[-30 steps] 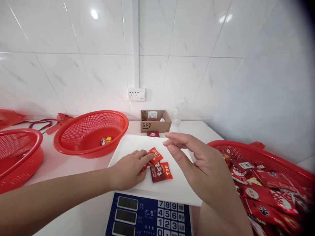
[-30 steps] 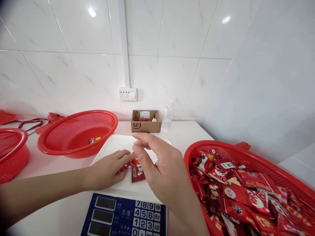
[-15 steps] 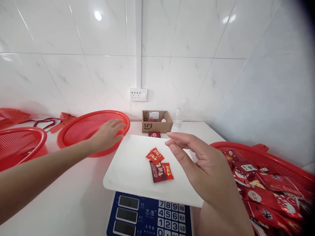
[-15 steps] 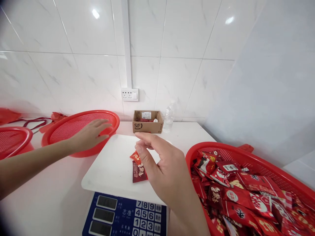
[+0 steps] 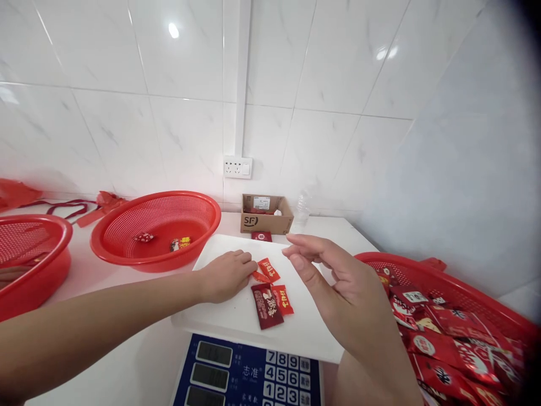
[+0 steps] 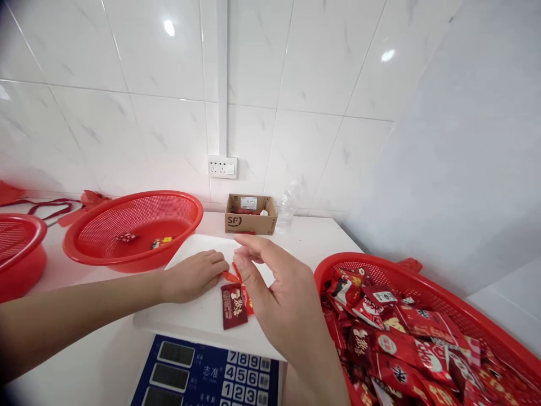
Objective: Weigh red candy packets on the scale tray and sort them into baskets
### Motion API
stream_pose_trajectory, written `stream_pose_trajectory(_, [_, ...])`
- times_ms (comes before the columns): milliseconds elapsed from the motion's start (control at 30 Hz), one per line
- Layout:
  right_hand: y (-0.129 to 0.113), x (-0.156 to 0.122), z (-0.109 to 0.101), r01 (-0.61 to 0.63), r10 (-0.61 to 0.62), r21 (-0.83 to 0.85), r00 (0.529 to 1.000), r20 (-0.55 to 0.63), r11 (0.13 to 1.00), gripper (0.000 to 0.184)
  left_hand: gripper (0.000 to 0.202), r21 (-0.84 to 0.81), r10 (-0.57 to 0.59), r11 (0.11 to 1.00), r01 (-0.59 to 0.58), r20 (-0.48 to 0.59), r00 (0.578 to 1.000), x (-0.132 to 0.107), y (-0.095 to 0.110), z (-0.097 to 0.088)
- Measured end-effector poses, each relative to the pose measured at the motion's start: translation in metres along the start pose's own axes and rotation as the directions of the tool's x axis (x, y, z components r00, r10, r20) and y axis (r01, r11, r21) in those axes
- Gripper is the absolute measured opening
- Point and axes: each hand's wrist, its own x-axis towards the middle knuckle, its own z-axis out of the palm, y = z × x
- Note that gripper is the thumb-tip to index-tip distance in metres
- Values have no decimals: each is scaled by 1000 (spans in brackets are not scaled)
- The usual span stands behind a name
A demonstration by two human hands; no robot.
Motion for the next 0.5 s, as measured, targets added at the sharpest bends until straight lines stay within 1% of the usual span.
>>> stream_pose_trajectory(200, [0,0,0,-9,9,8,1000,0,1000,22,20,25,-107,994,107,-10,994,-17,-15,-6])
stream_pose_trajectory(267, [0,0,-1,-9,9,9,1000,-5,1000,22,19,36,-133,990,134,-26,991,-20,-20,-12])
stream_pose_trajectory(333, [0,0,-2,-12,13,13,1000,-6,1000,22,20,51,-176,983,179,-65,982,-24,-29,-22])
stream_pose_trajectory(400, [1,0,-2,-16,16,18,1000,-4,1000,22,23,66,-249,964,259,-130,960,-28,-43,-35])
stream_pose_trajectory(433, [1,-1,-2,-16,16,19,1000,-5,1000,22,25,73,-295,948,311,-169,940,-31,-52,-43])
stream_pose_trajectory(500, [2,-1,-1,-13,13,20,1000,-8,1000,21,28,81,-386,905,417,-251,888,-35,-69,-54])
